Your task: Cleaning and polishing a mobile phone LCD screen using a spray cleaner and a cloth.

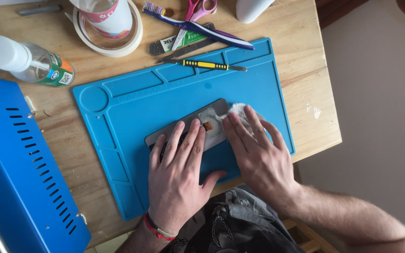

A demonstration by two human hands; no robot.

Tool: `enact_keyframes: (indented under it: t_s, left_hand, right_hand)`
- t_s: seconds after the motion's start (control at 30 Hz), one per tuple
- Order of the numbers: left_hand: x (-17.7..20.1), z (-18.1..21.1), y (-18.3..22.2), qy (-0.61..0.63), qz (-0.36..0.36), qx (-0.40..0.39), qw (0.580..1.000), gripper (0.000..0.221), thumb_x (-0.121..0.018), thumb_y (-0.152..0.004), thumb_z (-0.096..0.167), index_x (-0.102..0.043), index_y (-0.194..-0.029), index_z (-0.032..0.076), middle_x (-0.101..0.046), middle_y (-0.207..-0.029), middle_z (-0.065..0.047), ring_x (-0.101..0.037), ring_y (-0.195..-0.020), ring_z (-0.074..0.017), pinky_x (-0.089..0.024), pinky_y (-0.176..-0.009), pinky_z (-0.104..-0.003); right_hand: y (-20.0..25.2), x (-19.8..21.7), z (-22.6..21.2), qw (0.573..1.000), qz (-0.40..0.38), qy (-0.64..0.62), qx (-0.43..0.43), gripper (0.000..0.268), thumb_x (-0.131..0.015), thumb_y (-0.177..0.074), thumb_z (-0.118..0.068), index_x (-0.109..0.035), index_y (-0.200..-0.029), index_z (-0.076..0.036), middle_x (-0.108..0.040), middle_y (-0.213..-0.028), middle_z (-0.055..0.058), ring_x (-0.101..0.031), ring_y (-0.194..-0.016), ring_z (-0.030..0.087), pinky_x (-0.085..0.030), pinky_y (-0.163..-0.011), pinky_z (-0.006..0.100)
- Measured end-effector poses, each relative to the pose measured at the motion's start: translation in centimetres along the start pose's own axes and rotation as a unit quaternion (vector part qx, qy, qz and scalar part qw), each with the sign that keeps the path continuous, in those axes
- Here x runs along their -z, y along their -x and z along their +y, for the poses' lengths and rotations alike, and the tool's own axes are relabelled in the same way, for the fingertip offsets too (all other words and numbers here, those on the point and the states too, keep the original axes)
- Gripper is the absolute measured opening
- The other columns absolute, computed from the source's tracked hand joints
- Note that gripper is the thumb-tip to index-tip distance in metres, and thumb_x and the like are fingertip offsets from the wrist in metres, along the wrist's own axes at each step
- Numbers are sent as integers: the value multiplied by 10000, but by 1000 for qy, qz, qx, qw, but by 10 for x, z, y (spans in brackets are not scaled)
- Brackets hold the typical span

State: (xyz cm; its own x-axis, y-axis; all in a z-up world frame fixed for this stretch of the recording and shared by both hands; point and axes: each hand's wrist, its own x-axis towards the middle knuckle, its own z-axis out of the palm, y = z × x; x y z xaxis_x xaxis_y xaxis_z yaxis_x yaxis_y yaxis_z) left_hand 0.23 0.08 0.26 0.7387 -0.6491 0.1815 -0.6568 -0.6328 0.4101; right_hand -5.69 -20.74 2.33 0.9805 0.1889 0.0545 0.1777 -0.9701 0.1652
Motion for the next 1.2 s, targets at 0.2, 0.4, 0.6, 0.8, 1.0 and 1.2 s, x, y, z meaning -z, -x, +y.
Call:
enact_keyframes:
  t_s: [0.2,0.4,0.6,0.8,1.0,1.2]
  left_hand:
    - [3,2,-1,3,9,-2,1000,938,-812,-926,717,-604,-1578,75,-552,-1689,-61,-476,-1585,-304,-428,-1242,-555]
    - [-2,-1,1,1,-9,7,1000,1014,-841,-911,707,-522,-1650,92,-474,-1751,-44,-414,-1633,-290,-410,-1273,-556]
    - [0,-1,2,-1,-10,3,1000,972,-817,-919,713,-565,-1618,86,-477,-1747,-46,-392,-1638,-289,-404,-1265,-561]
    - [-2,0,1,4,4,-1,1000,956,-807,-932,716,-579,-1609,82,-498,-1731,-54,-414,-1628,-291,-403,-1270,-558]
    - [-3,-2,3,-5,-9,1,1000,991,-797,-943,722,-516,-1652,89,-456,-1758,-47,-379,-1648,-290,-403,-1283,-562]
    - [-2,0,0,4,2,-4,1000,959,-817,-914,703,-578,-1599,76,-519,-1711,-72,-446,-1603,-308,-416,-1254,-570]
  right_hand:
    - [-35,-11,1,1000,14,14,-13,494,-545,-1149,-95,-559,-1640,-57,-608,-1664,113,-443,-1606,375,-505,-1210,489]
    - [19,6,-5,999,-32,-1,-16,550,-564,-1085,-89,-564,-1634,-72,-588,-1682,115,-471,-1611,367,-540,-1159,487]
    - [-17,-2,-1,1000,-7,-5,-11,519,-560,-1104,-75,-587,-1622,-65,-636,-1642,115,-480,-1594,404,-530,-1184,513]
    - [-21,-4,-3,1000,-5,10,-29,524,-536,-1119,-81,-562,-1642,-62,-604,-1670,111,-432,-1614,386,-509,-1208,509]
    - [20,7,-11,999,-33,2,-24,537,-551,-1083,-40,-576,-1619,-65,-624,-1647,117,-488,-1598,365,-523,-1179,476]
    - [-35,-7,-1,999,4,29,-13,492,-539,-1119,-90,-591,-1607,-49,-623,-1637,130,-472,-1584,400,-521,-1193,494]
